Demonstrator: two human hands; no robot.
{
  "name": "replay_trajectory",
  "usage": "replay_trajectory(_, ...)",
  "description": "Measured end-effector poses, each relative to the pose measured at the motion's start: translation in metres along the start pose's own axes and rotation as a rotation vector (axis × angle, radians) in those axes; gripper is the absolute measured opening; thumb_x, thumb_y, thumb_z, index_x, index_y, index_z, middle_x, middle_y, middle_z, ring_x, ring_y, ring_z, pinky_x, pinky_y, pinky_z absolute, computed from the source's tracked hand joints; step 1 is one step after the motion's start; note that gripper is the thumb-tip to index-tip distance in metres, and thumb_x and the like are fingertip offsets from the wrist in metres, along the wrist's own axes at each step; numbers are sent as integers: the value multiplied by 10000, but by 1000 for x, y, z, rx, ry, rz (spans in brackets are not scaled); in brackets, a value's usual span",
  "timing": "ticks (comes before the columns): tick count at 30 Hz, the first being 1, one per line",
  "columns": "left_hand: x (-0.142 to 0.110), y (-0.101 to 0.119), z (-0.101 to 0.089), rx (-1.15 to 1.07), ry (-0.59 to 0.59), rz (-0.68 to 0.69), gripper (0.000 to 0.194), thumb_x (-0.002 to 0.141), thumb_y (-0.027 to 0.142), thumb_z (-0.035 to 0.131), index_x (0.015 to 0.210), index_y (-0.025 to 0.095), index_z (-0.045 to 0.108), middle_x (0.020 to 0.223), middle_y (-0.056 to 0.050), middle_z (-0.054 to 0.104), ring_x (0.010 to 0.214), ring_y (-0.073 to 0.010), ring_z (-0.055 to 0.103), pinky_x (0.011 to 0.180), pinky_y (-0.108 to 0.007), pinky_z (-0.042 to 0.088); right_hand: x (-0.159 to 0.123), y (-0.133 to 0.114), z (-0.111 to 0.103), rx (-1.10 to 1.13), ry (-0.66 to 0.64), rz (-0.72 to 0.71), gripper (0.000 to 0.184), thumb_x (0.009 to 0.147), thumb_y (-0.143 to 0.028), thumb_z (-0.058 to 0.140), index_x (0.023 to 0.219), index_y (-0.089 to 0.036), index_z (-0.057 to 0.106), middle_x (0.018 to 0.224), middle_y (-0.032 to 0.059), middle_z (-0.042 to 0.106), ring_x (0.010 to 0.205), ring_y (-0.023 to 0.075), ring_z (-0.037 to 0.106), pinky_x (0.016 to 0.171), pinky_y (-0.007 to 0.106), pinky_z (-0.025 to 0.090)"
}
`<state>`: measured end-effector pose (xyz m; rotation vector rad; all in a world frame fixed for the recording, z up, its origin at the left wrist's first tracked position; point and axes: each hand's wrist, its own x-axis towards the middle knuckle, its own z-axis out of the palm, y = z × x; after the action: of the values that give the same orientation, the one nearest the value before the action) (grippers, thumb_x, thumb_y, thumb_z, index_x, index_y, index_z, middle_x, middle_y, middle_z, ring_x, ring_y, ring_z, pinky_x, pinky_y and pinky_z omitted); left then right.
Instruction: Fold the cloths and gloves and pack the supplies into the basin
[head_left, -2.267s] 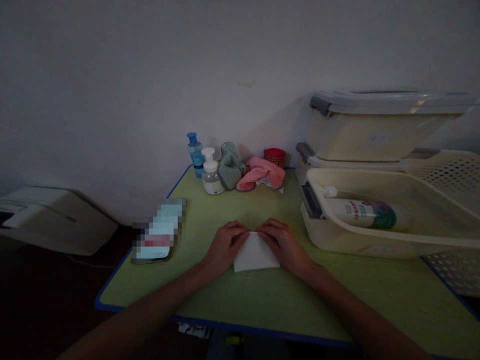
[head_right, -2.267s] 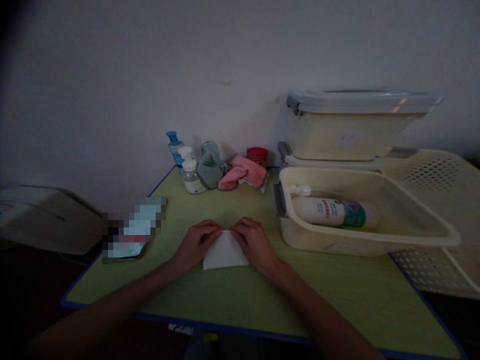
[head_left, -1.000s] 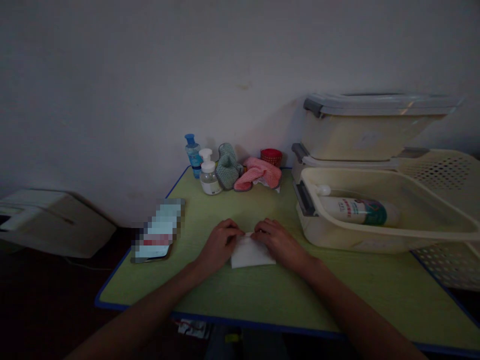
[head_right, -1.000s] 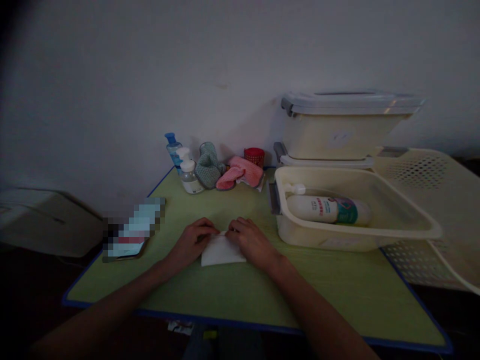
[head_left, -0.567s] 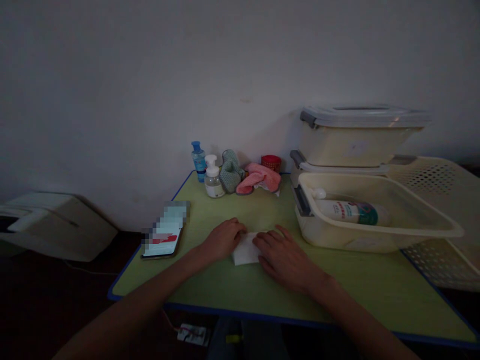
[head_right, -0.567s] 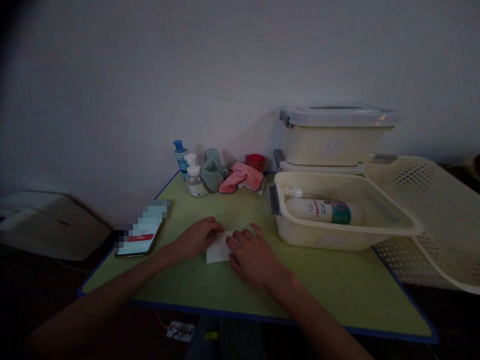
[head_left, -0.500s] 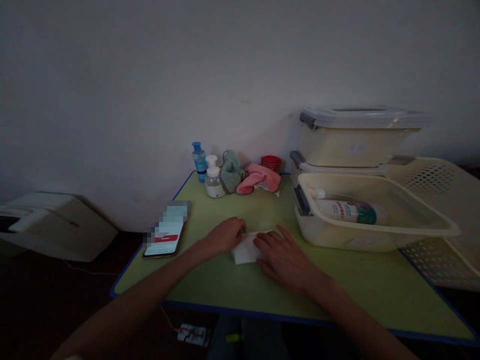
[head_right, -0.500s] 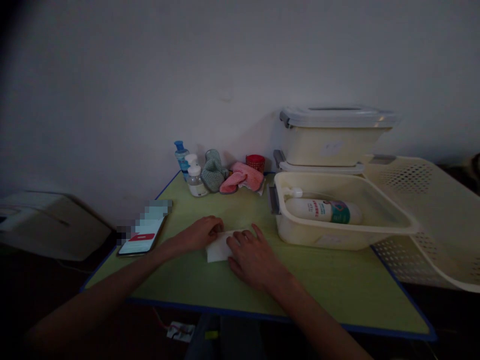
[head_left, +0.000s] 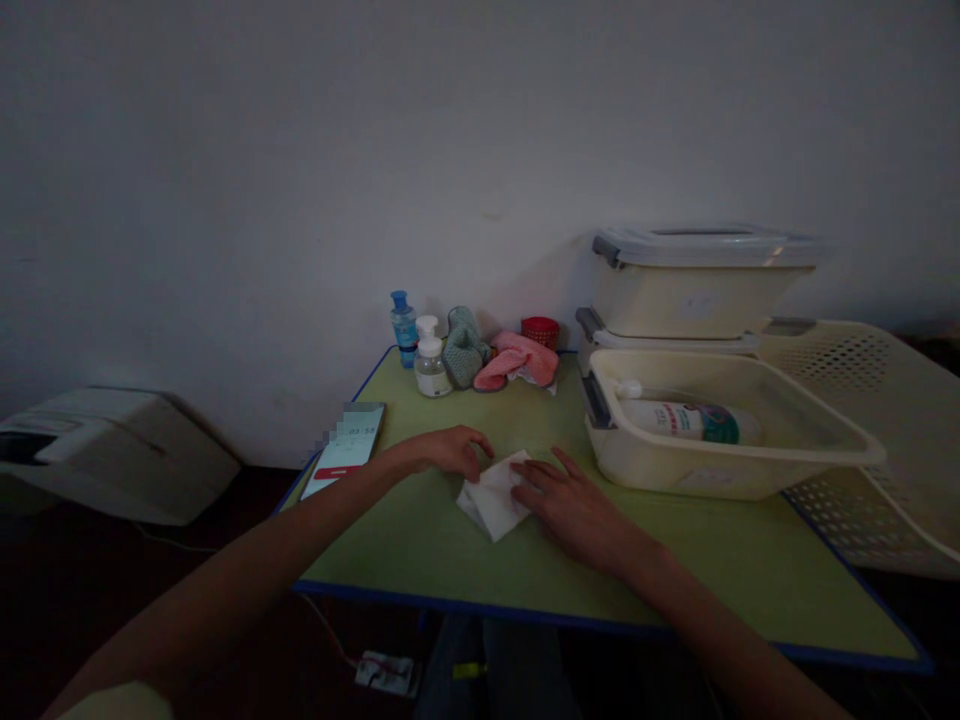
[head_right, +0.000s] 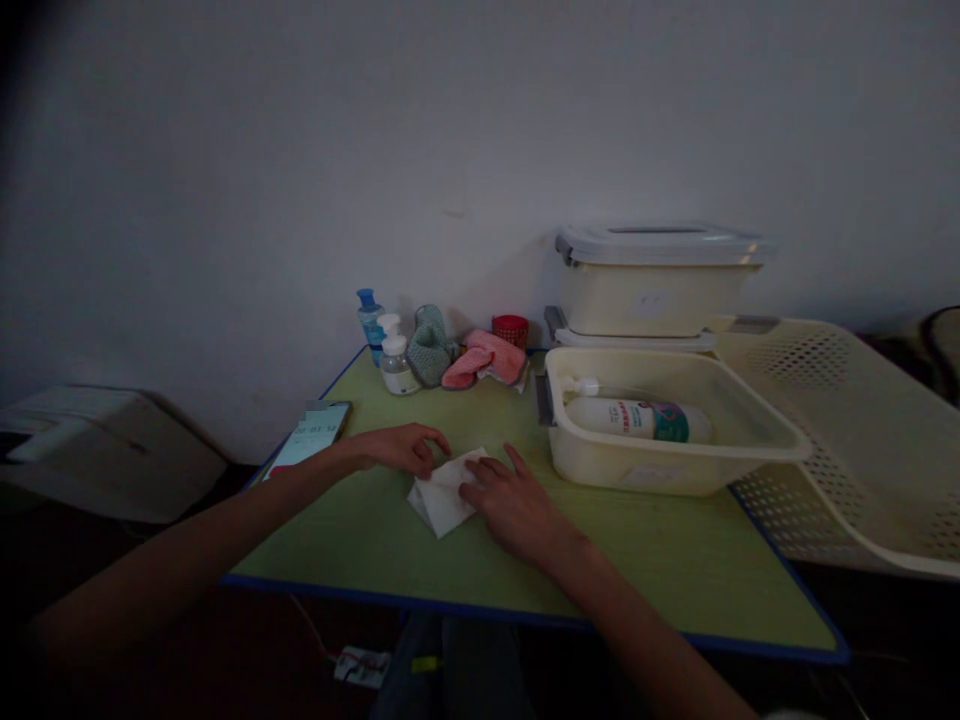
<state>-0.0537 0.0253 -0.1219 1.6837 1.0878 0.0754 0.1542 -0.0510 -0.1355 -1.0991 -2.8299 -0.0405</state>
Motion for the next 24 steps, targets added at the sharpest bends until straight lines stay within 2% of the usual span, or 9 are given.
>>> replay_trajectory(4,-17,-13,24,-352,114,-100,456,572,71,643,994,150,491,561,68,582,519,-94,559,527,-209,449,2,12,3,-101,39,-86,214,825,-103,516,982,-197,627,1262,104,531,1178,255,461,1012,524,289)
replay_trajectory(7,-25,-18,45,-397,208,-83,459,611,103,646,1020,162,445,588,81,536,509,-86,540,533,-225,472,2,18,5,-130,77,-122,182,812,-121,556,956,-191,644,1248,95,539,1161,260,468,986,482,339)
replay_trajectory(10,-31,-20,59,-111,366,67,550,640,105,626,1141,180,412,775,25,548,597,-112,561,565,-263,495,-1,19,7,-118,95,-99,183,823,-137,549,968,-188,647,1194,93,563,1096,240,506,916,407,411)
replay_trajectory(13,-36,-22,60,303,497,335,570,682,107,611,1215,211,437,1119,-80,497,922,-185,563,793,-340,486,-5,16,9,-111,95,-83,219,847,-141,514,1034,-187,619,1104,81,590,989,208,546,844,351,447)
replay_trajectory(15,-38,-23,55,513,459,506,462,746,124,579,1188,229,496,1254,-90,449,1109,-210,474,948,-374,395,-7,15,11,-110,81,-95,240,855,-127,494,1065,-176,599,1045,72,604,928,196,558,824,336,452)
replay_trajectory(18,-38,-27,47,715,330,684,249,844,167,492,1064,218,596,1247,-71,515,1190,-193,419,1017,-366,313,-9,14,12,-119,49,-101,256,852,-98,483,1079,-155,585,1003,68,611,903,194,562,820,328,453)
replay_trajectory(20,-35,-30,43,774,283,737,211,874,187,455,993,204,629,1173,-67,580,1161,-175,455,1005,-342,321,-10,13,12,-124,35,-102,270,852,-90,477,1095,-150,576,1013,68,610,906,192,564,826,325,453)
replay_trajectory(24,-30,-36,42,759,291,784,206,885,226,453,962,178,638,1093,-72,630,1065,-165,532,943,-322,378,-11,12,10,-110,41,-104,272,843,-86,489,1097,-140,571,1027,72,617,919,192,567,830,326,457)
